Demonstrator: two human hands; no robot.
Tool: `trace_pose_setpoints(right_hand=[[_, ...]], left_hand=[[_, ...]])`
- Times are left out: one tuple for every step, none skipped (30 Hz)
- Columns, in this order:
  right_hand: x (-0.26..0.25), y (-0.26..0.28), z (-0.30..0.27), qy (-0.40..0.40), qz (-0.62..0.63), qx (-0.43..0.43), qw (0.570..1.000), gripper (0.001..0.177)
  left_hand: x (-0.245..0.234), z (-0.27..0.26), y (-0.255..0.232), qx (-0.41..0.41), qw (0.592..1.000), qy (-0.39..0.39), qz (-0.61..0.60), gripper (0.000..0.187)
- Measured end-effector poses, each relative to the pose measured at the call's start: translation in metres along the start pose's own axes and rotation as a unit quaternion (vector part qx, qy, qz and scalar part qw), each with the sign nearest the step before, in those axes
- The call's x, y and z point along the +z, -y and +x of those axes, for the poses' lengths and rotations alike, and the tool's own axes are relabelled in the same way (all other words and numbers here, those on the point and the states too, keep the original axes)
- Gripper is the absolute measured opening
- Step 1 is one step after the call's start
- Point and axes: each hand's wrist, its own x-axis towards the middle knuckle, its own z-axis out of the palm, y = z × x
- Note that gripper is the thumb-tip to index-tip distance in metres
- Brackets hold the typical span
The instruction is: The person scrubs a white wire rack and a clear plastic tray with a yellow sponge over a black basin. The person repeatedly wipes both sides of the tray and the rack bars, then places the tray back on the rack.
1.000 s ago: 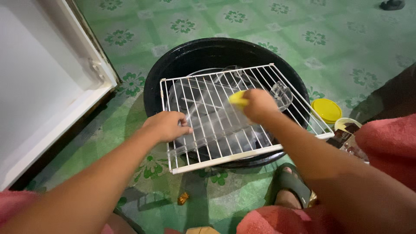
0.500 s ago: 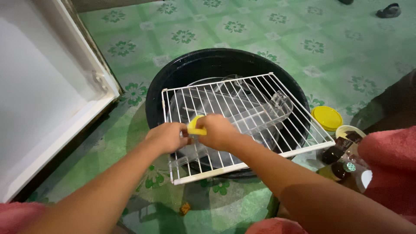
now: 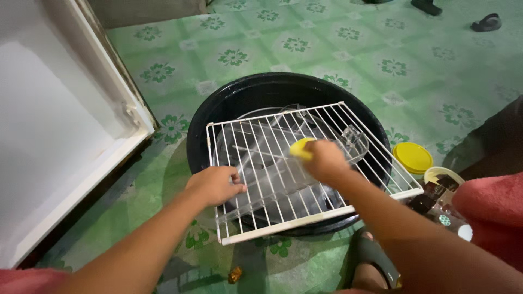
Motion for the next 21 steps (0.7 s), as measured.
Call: trace_pose_setpoints(right_hand=[[0.005,0.010,-0.001,0.008,-0.005,-0.022,1.000,0.037],[0.010,0.018,-0.003,0.017,-0.010,-0.044,0.999,0.034],[0.015,0.026,-0.006,0.006,-0.012,-0.086,0.996,0.034],[0.021,0.034,-0.009,-0.005,-0.013,-0.128,0.992,0.034],[0.027,0.042,-0.014,0.005,0.013,-0.142,0.990,0.036],[0.032,0.049,-0.017,0.013,0.039,-0.157,0.987,0.037],[0.034,0.055,-0.019,0.021,0.065,-0.172,0.983,0.039],[0.035,0.058,-0.019,0.014,0.052,-0.194,0.980,0.039],[0.036,0.059,-0.018,0.008,0.039,-0.215,0.976,0.038],[0.036,0.057,-0.018,0.004,0.028,-0.235,0.971,0.038],[0.036,0.053,-0.016,0.013,0.032,-0.204,0.978,0.038],[0.033,0.046,-0.013,0.023,0.035,-0.173,0.984,0.037],[0.029,0.039,-0.008,0.033,0.038,-0.141,0.989,0.037],[0.023,0.030,-0.003,0.042,0.071,-0.075,0.994,0.040],[0.016,0.018,0.000,0.050,0.104,-0.008,0.993,0.045],[0.009,0.003,-0.001,-0.021,0.061,-0.057,0.996,0.042],[0.004,-0.008,-0.001,-0.093,0.016,-0.106,0.990,0.040],[0.002,-0.017,0.000,-0.100,0.012,-0.089,0.991,0.040],[0.000,-0.024,0.000,-0.108,0.008,-0.071,0.992,0.040],[0.000,-0.026,0.000,-0.115,0.004,-0.054,0.992,0.040],[0.001,-0.025,-0.001,-0.090,0.001,-0.050,0.995,0.039]], left_hand=[[-0.001,0.001,-0.001,-0.008,1.000,0.003,0.002,0.044],[0.000,0.002,-0.002,-0.016,1.000,0.007,0.004,0.044],[0.001,0.003,-0.003,-0.024,1.000,0.011,0.005,0.045],[0.002,0.002,-0.004,-0.028,0.999,0.016,0.006,0.045],[0.002,0.002,-0.004,-0.031,0.999,0.021,0.007,0.045],[0.000,0.002,-0.004,-0.035,0.999,0.023,0.009,0.045],[-0.002,0.001,-0.004,-0.025,0.999,0.018,0.013,0.045],[-0.003,-0.001,-0.004,-0.013,1.000,0.012,0.017,0.045],[-0.004,-0.002,-0.004,-0.002,1.000,0.007,0.020,0.045],[-0.005,-0.003,-0.004,-0.016,1.000,0.013,0.018,0.045],[-0.005,-0.004,-0.005,-0.030,0.999,0.019,0.015,0.046],[-0.005,-0.005,-0.005,-0.044,0.999,0.026,0.012,0.046],[-0.003,-0.008,-0.006,-0.040,0.999,0.026,0.011,0.046],[-0.004,-0.008,-0.007,-0.036,0.999,0.022,0.011,0.046],[-0.005,-0.009,-0.007,-0.032,0.999,0.019,0.011,0.046],[-0.006,-0.009,-0.007,-0.032,0.999,0.019,0.016,0.046],[-0.007,-0.009,-0.007,-0.031,0.999,0.020,0.022,0.046],[-0.006,-0.009,-0.009,-0.030,0.999,0.021,0.027,0.046],[-0.005,-0.009,-0.009,-0.026,0.999,0.020,0.020,0.046],[-0.004,-0.009,-0.009,-0.024,0.999,0.019,0.013,0.045],[-0.003,-0.009,-0.008,-0.021,1.000,0.019,0.006,0.045]])
